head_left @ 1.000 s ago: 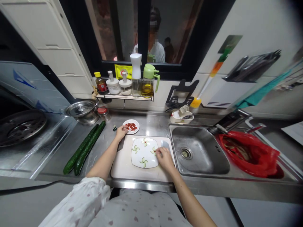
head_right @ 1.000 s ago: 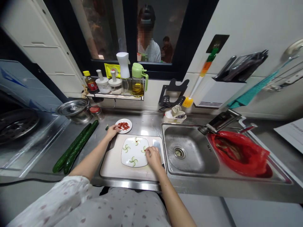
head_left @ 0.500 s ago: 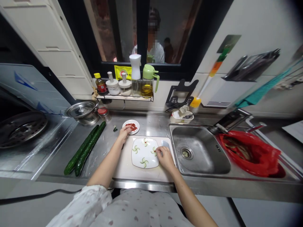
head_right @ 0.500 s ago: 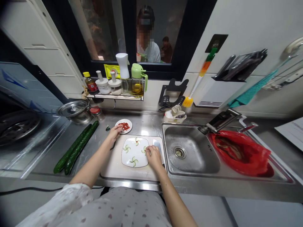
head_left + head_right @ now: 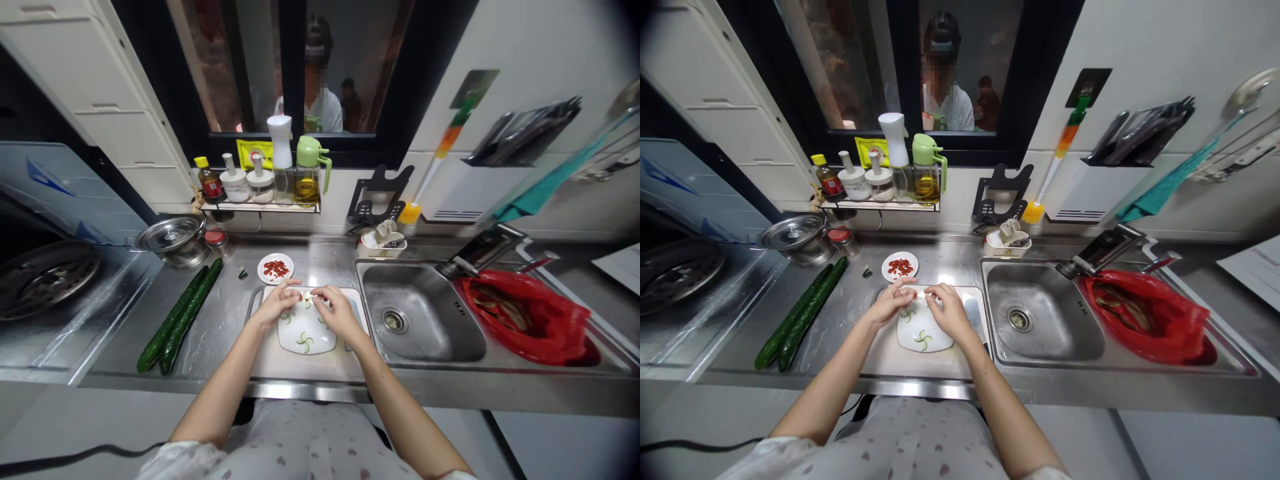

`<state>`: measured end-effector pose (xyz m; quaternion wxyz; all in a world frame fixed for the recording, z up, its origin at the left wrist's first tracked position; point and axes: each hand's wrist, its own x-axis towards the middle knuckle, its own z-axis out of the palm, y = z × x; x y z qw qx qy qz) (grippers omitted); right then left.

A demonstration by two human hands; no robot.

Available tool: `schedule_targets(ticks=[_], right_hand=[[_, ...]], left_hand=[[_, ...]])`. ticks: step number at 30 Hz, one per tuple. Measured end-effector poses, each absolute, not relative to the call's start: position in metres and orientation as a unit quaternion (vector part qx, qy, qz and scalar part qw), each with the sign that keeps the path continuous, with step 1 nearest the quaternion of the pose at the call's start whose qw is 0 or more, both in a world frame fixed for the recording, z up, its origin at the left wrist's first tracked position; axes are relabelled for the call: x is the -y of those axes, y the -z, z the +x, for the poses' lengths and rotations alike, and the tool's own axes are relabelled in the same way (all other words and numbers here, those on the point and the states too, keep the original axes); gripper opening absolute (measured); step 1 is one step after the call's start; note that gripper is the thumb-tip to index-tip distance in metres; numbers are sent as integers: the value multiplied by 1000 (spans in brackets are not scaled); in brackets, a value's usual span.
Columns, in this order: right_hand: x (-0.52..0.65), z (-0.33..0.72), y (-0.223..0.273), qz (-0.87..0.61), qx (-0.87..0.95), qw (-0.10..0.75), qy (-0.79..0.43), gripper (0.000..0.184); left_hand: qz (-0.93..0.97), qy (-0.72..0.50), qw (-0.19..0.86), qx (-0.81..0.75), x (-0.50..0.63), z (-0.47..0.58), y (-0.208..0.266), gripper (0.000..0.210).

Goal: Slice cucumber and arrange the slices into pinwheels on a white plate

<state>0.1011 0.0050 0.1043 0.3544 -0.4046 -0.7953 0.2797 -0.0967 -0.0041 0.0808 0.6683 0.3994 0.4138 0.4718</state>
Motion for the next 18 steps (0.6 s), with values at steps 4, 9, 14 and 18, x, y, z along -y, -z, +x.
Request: schedule_targets(ticks=[4,9,14,18], right_hand=[[4,101,-105,-344,830,302,-318,16],[15,105,-94,-330,835,275,-345,13],[20,110,-94,-325,836,268,-351,12],[23,111,-97,-333,836,272,-340,9]], left_hand=[[427,-408,718,-369,21,-92,-75,65],[417,-373,753,-345,32,-91,-65,69],[398,-367,773,-331,37,-87,-61,68],[384,-369,780,-329,40,-83,-63,67]])
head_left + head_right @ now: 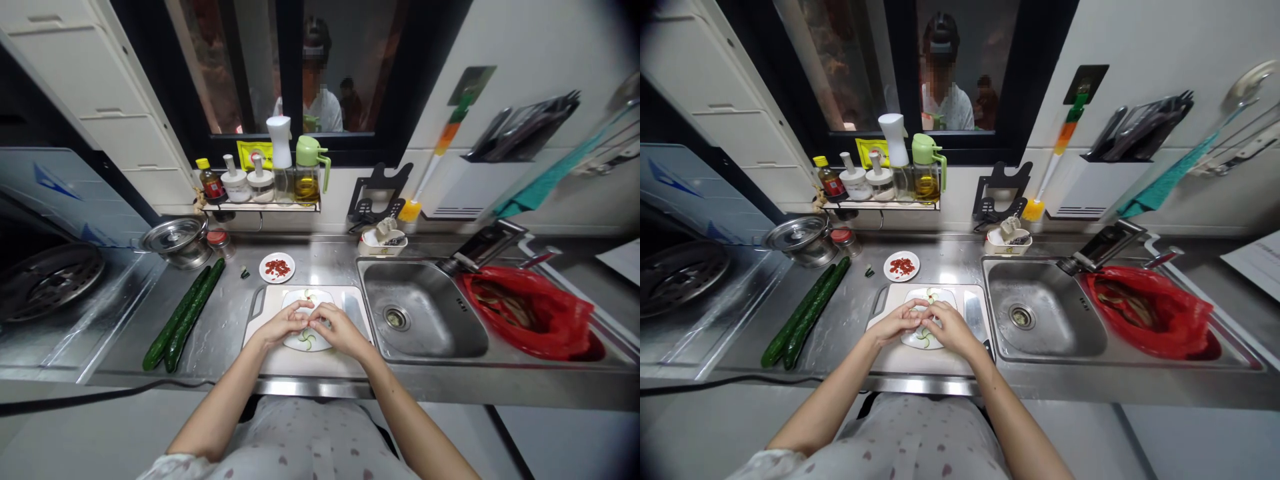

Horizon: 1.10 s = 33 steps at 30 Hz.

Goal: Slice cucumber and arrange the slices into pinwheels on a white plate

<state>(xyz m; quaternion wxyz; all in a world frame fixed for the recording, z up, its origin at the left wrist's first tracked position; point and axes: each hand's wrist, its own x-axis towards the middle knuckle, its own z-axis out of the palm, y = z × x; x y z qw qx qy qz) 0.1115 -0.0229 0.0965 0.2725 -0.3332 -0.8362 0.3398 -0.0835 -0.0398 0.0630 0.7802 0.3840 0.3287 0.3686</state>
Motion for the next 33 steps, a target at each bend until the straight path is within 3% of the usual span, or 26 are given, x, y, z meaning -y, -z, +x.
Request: schedule_targets(ticks=[10,21,28,33], right_hand=[[26,110,-100,-373,827,301,-293,14],[34,108,-95,-396,814,318,-280,13],[34,111,-104,-394,816,323,-274,14],[36,107,-107,-378,841,296,-248,13]], left_hand=[[462,-387,672,-430,47,-78,-77,42],[502,-400,611,-463,54,-75,-84,34],[588,-401,466,-527,57,-85,-88,22],[624,-373,430,-535,63,-88,-94,17]])
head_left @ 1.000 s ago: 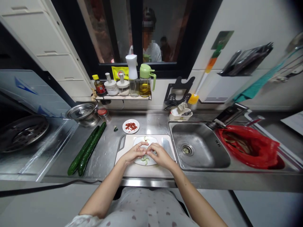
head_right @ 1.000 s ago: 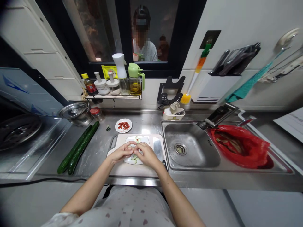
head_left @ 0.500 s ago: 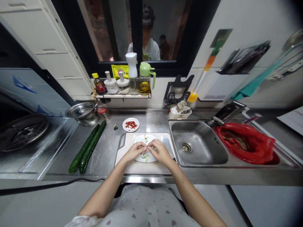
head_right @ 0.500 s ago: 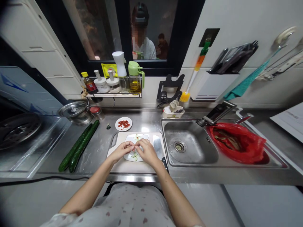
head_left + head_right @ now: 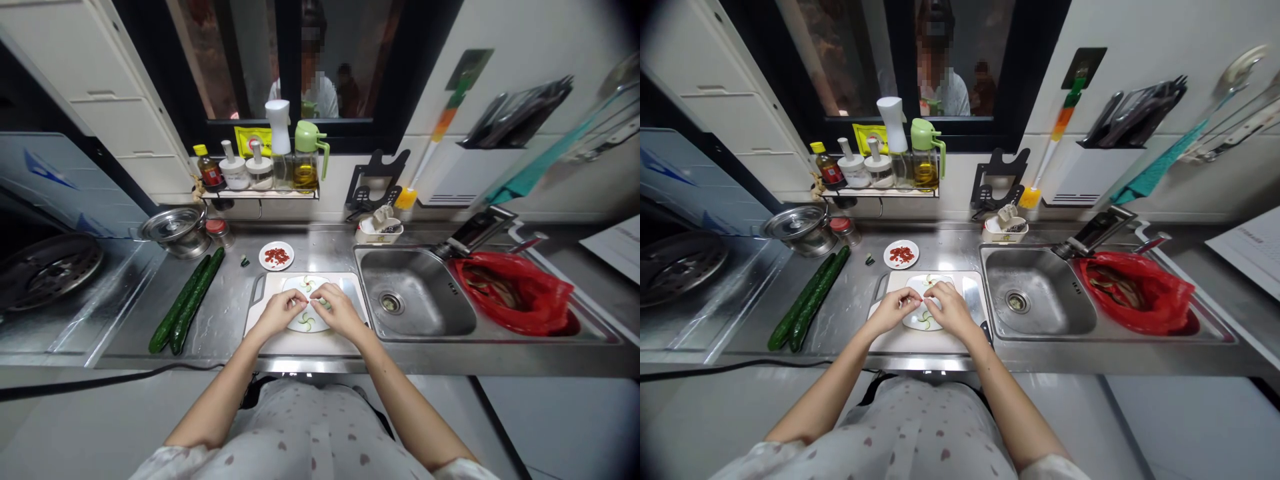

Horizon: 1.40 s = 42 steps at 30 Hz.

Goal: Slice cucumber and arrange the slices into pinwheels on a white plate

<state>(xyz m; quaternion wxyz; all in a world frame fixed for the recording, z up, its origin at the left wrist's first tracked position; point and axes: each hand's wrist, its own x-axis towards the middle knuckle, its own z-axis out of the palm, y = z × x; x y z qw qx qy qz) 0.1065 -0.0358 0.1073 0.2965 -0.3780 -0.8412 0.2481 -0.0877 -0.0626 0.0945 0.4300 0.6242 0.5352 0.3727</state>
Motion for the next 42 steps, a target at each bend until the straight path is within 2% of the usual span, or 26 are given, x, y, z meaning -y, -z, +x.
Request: schedule_targets(ticks=[12,21,29,42], right_hand=[[43,105,-103,-345,887,238,-195,10],[40,105,-76,-361,880,230,-207,11],[40,103,-20,-426,874,116,-203,16],[38,94,-10,-433,880,58,-187,18]], left_hand=[[659,-323,392,-555,72,-87,-88,23],[636,-320,382,-589,69,-88,-59,28],[638,-227,305,-669,71,-84,-27,14],[664,-111,264,-691,72,-70,-18,9]])
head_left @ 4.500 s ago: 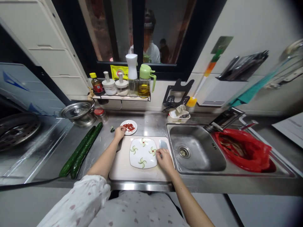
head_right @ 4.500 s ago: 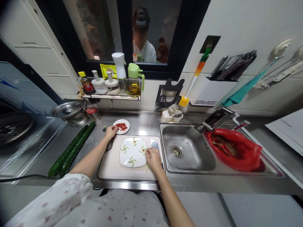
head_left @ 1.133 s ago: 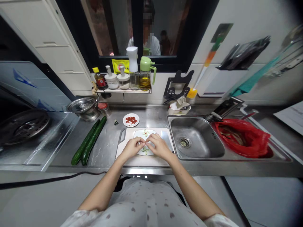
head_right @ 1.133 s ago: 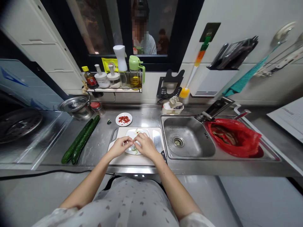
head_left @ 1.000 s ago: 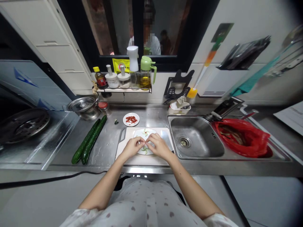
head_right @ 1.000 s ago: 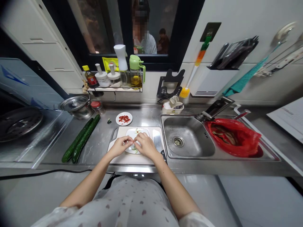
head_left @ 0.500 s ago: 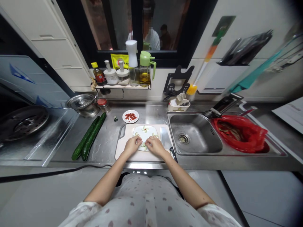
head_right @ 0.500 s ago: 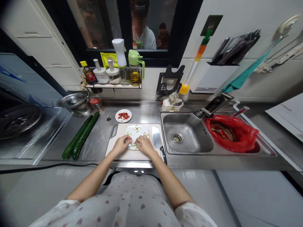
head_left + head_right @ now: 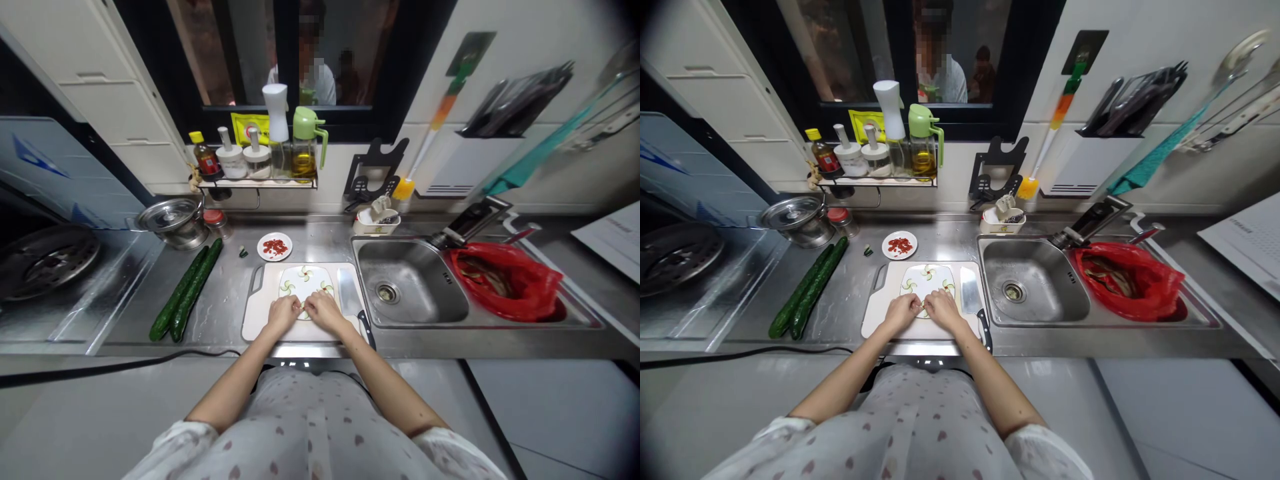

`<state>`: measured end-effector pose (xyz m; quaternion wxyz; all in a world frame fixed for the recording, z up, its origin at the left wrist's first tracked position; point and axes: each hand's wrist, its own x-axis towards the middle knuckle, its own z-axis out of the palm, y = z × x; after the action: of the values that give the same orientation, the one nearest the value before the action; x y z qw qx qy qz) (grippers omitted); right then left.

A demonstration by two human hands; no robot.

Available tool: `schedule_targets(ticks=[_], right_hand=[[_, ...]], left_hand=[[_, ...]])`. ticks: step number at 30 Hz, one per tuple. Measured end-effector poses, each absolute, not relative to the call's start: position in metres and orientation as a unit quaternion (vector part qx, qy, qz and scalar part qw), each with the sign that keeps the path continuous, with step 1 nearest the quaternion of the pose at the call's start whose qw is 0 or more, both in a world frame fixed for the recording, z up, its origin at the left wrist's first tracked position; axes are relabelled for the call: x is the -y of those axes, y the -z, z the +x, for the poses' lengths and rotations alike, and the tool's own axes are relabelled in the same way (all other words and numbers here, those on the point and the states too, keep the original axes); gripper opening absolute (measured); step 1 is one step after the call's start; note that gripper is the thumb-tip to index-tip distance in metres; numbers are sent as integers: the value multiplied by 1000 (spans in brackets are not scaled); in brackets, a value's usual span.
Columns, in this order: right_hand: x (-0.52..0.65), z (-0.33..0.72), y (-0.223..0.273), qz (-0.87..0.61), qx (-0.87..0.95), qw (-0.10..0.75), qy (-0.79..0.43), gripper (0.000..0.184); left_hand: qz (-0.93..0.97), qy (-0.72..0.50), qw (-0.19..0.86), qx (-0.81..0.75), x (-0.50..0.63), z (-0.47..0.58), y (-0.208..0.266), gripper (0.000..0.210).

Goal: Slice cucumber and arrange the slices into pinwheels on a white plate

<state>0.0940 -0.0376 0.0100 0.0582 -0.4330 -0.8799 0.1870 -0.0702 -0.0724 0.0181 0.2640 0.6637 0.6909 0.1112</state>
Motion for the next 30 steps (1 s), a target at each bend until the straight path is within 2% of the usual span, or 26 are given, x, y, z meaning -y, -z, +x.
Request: schedule_targets(ticks=[7,16,24,30], right_hand=[[38,91,-12,-437,878,31,-192,18],[34,90,-13,-437,877,30,-196,16],[32,94,-14,-442,869,37,-221,17],[32,98,-14,-448,872,31,-196,17]], left_hand=[[665,-90,268,-691,72,-71,-18,10],[664,-87,295,-682,66,-69,-22,15],[659,-82,289,-690,64,-66,-23,9],[666,-83,294,-681,64,-64,-27,14]])
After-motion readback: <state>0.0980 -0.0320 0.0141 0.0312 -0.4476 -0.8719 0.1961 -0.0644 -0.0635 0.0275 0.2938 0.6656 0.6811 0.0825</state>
